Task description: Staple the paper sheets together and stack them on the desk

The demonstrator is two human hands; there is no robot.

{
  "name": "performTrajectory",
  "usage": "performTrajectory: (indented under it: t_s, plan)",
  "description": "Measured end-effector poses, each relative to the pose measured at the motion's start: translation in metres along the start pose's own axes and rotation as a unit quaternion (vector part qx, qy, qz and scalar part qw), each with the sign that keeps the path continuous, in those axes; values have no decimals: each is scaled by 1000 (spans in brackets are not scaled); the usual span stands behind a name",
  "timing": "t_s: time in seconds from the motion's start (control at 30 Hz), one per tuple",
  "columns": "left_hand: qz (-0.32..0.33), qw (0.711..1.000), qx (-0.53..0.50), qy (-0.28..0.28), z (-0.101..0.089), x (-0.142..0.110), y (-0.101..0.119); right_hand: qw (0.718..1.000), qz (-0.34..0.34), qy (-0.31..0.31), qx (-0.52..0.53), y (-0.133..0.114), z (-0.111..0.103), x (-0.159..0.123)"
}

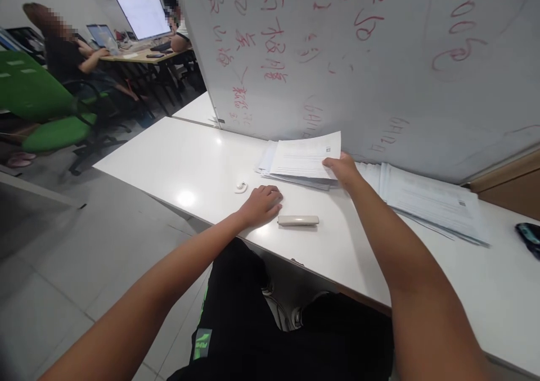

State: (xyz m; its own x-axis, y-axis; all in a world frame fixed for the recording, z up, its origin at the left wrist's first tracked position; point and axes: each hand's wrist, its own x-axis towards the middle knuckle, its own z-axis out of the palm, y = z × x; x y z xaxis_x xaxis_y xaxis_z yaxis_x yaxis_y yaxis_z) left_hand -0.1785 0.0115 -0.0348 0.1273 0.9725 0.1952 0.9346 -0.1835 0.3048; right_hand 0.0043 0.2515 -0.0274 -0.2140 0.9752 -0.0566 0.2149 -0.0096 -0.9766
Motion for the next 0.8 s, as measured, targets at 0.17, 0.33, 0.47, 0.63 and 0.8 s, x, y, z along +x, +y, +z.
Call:
performTrajectory:
  t_s: [0.17,0.33,0.47,0.63,0.8]
  plan:
    - [-7,1000,-6,-7,0,0,0,992,-31,10,-120,0,-6,6]
    - [-6,1000,-5,4,0,0,0,960,-48,24,-274,-9,-6,-2]
    - [-5,1000,-5,7,-1,-1,0,924,-50,85,-369,-6,-10,-15]
    - [-9,1000,-8,11,-1,0,1,886,-111,126,-432,18,-57,-59]
    - [-2,1000,-13,25,-1,1,3,816,-175,168,-524,54,-137,-107]
